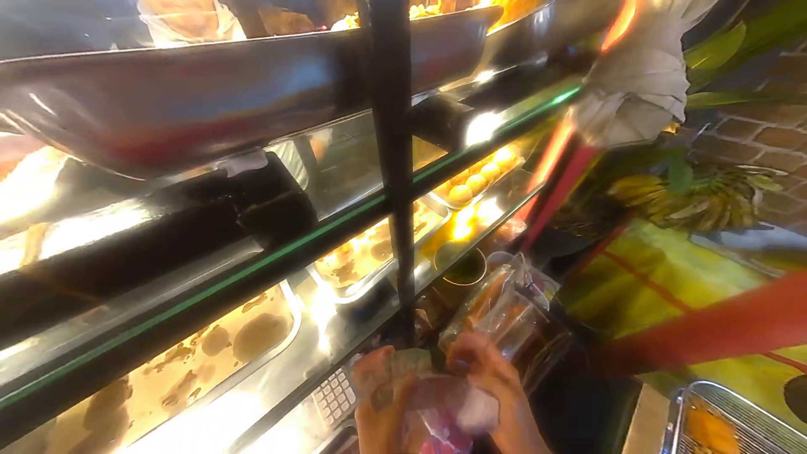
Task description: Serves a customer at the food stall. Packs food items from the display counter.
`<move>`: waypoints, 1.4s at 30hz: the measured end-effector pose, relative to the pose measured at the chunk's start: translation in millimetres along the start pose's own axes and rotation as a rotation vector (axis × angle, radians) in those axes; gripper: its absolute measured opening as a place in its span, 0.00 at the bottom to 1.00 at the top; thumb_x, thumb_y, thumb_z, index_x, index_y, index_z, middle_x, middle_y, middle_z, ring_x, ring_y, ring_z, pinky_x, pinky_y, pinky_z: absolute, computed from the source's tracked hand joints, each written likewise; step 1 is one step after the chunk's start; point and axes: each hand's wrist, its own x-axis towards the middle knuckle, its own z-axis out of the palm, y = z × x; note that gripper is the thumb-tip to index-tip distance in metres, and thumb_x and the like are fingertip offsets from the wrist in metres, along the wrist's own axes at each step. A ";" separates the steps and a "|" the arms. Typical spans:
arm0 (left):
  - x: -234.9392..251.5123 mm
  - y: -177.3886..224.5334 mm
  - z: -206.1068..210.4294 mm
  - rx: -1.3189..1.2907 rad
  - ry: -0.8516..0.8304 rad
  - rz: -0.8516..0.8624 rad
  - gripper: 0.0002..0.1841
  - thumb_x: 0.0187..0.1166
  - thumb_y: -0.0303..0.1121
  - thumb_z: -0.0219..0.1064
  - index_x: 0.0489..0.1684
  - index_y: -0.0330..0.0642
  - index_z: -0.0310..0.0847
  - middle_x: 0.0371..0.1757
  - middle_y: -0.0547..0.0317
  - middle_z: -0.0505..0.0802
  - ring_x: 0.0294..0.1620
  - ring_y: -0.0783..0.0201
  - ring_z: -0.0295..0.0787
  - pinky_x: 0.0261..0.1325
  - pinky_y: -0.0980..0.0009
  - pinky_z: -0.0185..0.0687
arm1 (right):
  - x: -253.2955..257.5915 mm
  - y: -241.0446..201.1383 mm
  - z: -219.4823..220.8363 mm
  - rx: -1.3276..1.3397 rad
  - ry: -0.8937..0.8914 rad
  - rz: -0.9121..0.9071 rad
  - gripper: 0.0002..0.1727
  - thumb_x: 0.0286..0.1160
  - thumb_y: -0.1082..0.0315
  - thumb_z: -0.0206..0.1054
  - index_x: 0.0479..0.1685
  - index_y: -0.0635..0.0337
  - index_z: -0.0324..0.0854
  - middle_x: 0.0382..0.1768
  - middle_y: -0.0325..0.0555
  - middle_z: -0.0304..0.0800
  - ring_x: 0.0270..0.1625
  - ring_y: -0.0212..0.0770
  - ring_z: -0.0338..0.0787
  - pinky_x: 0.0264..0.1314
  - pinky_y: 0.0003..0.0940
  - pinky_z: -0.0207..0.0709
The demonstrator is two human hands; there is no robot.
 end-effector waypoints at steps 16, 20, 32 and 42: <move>3.8 2.1 -11.3 -0.023 -0.047 0.189 0.25 0.69 0.25 0.77 0.65 0.26 0.77 0.47 0.57 0.94 0.47 0.71 0.92 0.54 0.70 0.90 | 22.7 -15.4 -20.8 -0.548 -0.280 0.241 0.32 0.70 0.65 0.79 0.77 0.58 0.80 0.66 0.43 0.91 0.64 0.33 0.91 0.71 0.33 0.84; 3.4 -5.9 -13.6 -0.027 -0.002 0.231 0.25 0.64 0.20 0.79 0.61 0.25 0.77 0.44 0.59 0.95 0.46 0.72 0.93 0.55 0.69 0.92 | 1.7 -8.4 -5.8 0.010 -0.132 0.426 0.29 0.73 0.75 0.69 0.78 0.58 0.77 0.61 0.40 0.92 0.52 0.34 0.93 0.57 0.35 0.89; 12.7 -53.5 -49.7 0.124 -0.286 0.170 0.27 0.78 0.26 0.68 0.74 0.22 0.67 0.60 0.45 0.90 0.55 0.61 0.91 0.60 0.62 0.90 | 11.0 2.6 4.8 -0.085 0.199 0.375 0.13 0.88 0.65 0.60 0.61 0.65 0.80 0.45 0.46 0.93 0.46 0.38 0.93 0.54 0.37 0.90; 3.5 -20.5 -6.8 -0.012 -0.168 0.132 0.28 0.70 0.21 0.75 0.69 0.24 0.69 0.52 0.51 0.93 0.52 0.66 0.92 0.59 0.66 0.90 | -24.0 30.7 36.8 -0.504 -0.053 0.225 0.42 0.71 0.68 0.77 0.86 0.66 0.62 0.47 0.52 0.91 0.44 0.41 0.92 0.52 0.40 0.90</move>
